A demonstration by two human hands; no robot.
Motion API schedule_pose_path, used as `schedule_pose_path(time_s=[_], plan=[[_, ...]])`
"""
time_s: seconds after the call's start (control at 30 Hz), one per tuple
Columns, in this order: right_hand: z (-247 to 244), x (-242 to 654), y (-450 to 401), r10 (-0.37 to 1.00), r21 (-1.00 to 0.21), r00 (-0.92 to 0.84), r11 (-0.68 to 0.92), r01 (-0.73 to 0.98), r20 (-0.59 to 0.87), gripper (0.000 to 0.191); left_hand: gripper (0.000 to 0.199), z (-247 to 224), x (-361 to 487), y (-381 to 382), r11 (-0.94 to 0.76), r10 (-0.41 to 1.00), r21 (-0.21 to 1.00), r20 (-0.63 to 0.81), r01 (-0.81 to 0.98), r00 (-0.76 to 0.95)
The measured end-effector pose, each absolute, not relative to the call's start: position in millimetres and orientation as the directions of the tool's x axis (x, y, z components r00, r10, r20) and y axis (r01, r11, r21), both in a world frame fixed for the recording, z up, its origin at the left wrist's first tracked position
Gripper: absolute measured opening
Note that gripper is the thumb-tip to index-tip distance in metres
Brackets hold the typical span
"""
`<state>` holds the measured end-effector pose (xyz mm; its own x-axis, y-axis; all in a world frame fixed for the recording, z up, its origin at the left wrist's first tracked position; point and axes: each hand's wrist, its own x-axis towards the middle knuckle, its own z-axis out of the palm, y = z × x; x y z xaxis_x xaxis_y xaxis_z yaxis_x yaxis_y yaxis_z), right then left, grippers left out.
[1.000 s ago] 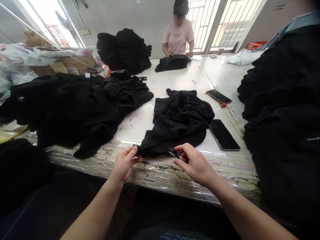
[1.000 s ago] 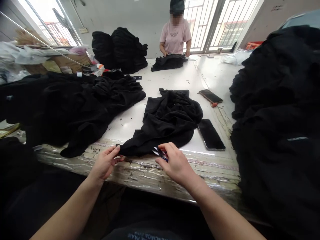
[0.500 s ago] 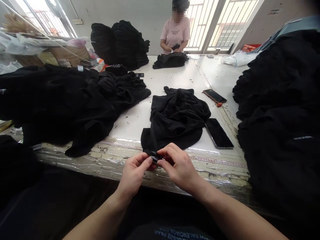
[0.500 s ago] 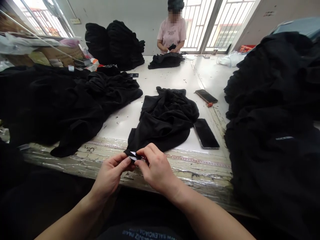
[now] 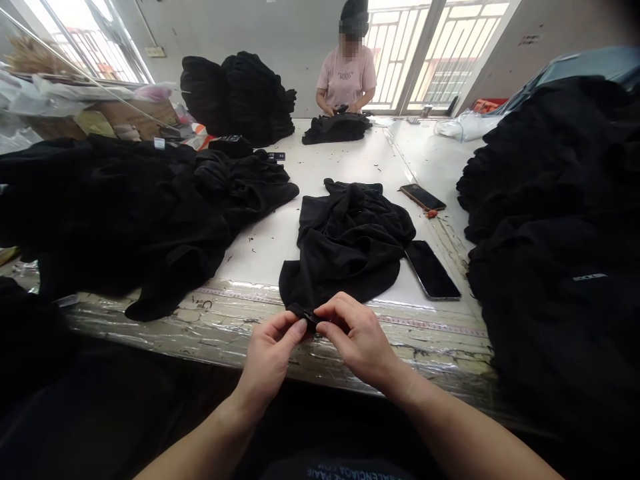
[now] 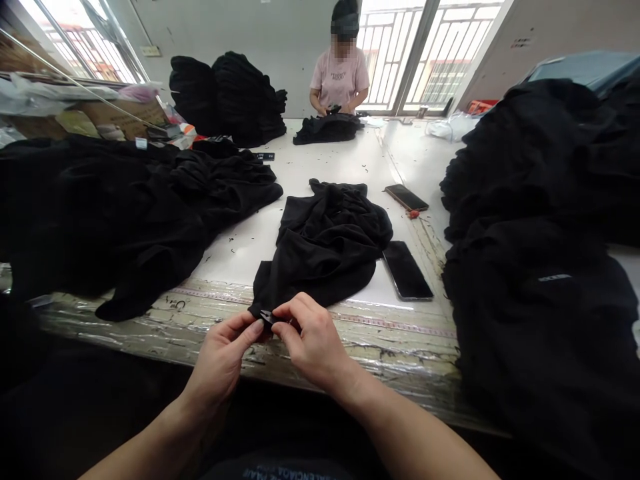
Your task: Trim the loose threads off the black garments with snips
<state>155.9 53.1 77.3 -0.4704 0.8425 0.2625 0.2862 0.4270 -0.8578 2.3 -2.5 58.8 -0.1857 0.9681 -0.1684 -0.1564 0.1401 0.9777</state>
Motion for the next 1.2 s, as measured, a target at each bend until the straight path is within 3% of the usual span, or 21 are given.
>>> schedule_pose_path(time_s=[0.1, 0.2, 0.33, 0.4, 0.47, 0.57, 0.63, 0.7, 0.77, 0.9, 1.03, 1.2], plan=[[75, 159, 53, 0.858, -0.882, -0.465, 0.378, 0.283, 0.219, 0.009, 0.014, 59, 2, -3, 0.077, 0.971, 0.997, -0.072, 0.013, -0.229], [73, 160, 52, 0.883, -0.923, -0.436, 0.300, 0.240, 0.174, 0.007, 0.012, 57, 3, -3, -0.068, 0.952, 0.964, 0.139, 0.257, -0.271], [72, 160, 51, 0.873, -0.934, -0.451, 0.301, 0.194, 0.188, 0.021, 0.019, 49, 5, -3, -0.303, 0.878, 0.749, 0.460, 0.590, -0.133], [72, 159, 52, 0.845, -0.901, -0.484, 0.371, 0.226, 0.226, 0.015, 0.022, 44, 6, -4, -0.363, 0.865, 0.674, 0.501, 0.643, -0.037], [71, 159, 52, 0.826, -0.866, -0.495, 0.433, 0.251, 0.269, 0.009, 0.023, 40, 7, -6, -0.368, 0.876, 0.677, 0.483, 0.637, -0.007], [66, 160, 51, 0.809, -0.823, -0.479, 0.502, 0.265, 0.340, 0.012, 0.024, 40, 5, -8, -0.241, 0.940, 0.846, 0.326, 0.475, -0.103], [60, 162, 49, 0.793, -0.797, -0.470, 0.544, 0.262, 0.387, 0.010, 0.025, 42, 3, -8, -0.056, 0.977, 0.988, 0.085, 0.147, -0.194], [53, 166, 45, 0.770, -0.777, -0.495, 0.573, 0.261, 0.402, 0.011, 0.026, 44, 0, -6, 0.125, 0.967, 0.959, -0.175, -0.253, -0.185], [50, 170, 42, 0.756, -0.768, -0.546, 0.573, 0.284, 0.362, 0.012, 0.027, 47, -1, -3, 0.210, 0.937, 0.842, -0.318, -0.496, -0.143], [60, 178, 46, 0.796, -0.789, -0.560, 0.490, 0.371, 0.231, 0.031, 0.023, 51, 0, -2, 0.252, 0.915, 0.775, -0.386, -0.580, -0.118], [80, 179, 53, 0.809, -0.811, -0.548, 0.459, 0.363, 0.213, 0.014, 0.022, 54, 6, -5, 0.257, 0.933, 0.793, -0.352, -0.552, -0.072], [85, 173, 55, 0.754, -0.777, -0.597, 0.540, 0.325, 0.275, 0.011, 0.020, 54, 12, -6, 0.257, 0.944, 0.801, -0.327, -0.540, -0.035]])
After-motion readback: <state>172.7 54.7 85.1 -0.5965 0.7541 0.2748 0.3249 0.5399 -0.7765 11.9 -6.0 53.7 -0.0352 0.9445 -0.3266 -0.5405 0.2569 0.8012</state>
